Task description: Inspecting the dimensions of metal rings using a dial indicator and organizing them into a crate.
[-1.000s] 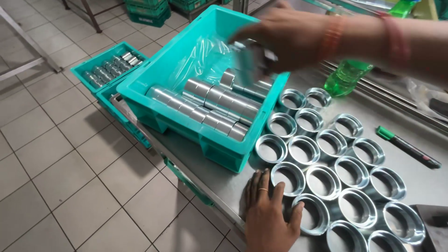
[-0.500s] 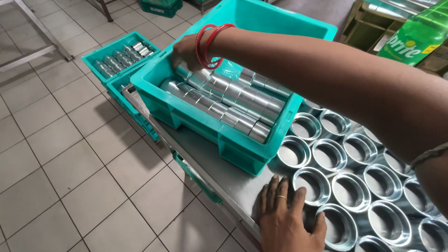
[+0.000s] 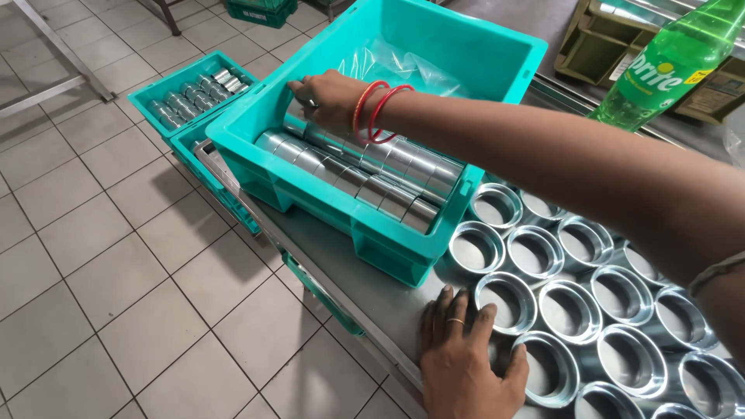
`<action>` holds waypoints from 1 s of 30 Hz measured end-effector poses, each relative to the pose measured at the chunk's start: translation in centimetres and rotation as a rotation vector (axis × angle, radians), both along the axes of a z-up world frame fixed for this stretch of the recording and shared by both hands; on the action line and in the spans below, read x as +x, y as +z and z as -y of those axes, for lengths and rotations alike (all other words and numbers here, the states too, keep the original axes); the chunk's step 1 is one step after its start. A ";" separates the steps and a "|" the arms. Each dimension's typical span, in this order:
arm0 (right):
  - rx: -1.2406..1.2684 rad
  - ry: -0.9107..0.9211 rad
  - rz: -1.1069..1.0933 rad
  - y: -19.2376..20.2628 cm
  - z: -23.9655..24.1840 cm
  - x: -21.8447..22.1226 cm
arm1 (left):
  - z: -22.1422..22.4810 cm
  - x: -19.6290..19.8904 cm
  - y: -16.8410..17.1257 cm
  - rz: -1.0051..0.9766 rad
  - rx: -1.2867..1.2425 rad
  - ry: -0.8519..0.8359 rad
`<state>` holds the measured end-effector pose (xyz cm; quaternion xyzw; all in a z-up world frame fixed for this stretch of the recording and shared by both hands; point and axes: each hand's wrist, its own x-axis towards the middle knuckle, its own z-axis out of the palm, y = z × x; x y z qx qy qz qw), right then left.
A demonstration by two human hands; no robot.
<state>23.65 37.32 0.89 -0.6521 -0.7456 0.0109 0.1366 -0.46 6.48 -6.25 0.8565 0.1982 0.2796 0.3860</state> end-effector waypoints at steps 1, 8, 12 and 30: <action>0.000 0.002 0.000 0.5 0.3 -0.8 | 0.1 0.0 0.0 0.000 0.000 0.002; -0.061 -0.451 -0.056 -0.3 0.1 -2.5 | 0.0 -0.1 0.0 0.016 0.022 0.013; -0.005 -0.222 -0.089 -0.4 -1.1 3.3 | -0.1 0.0 0.0 0.005 0.014 0.002; -0.435 -0.515 -0.012 -0.2 12.2 10.0 | -10.5 3.2 13.2 0.537 0.341 -0.033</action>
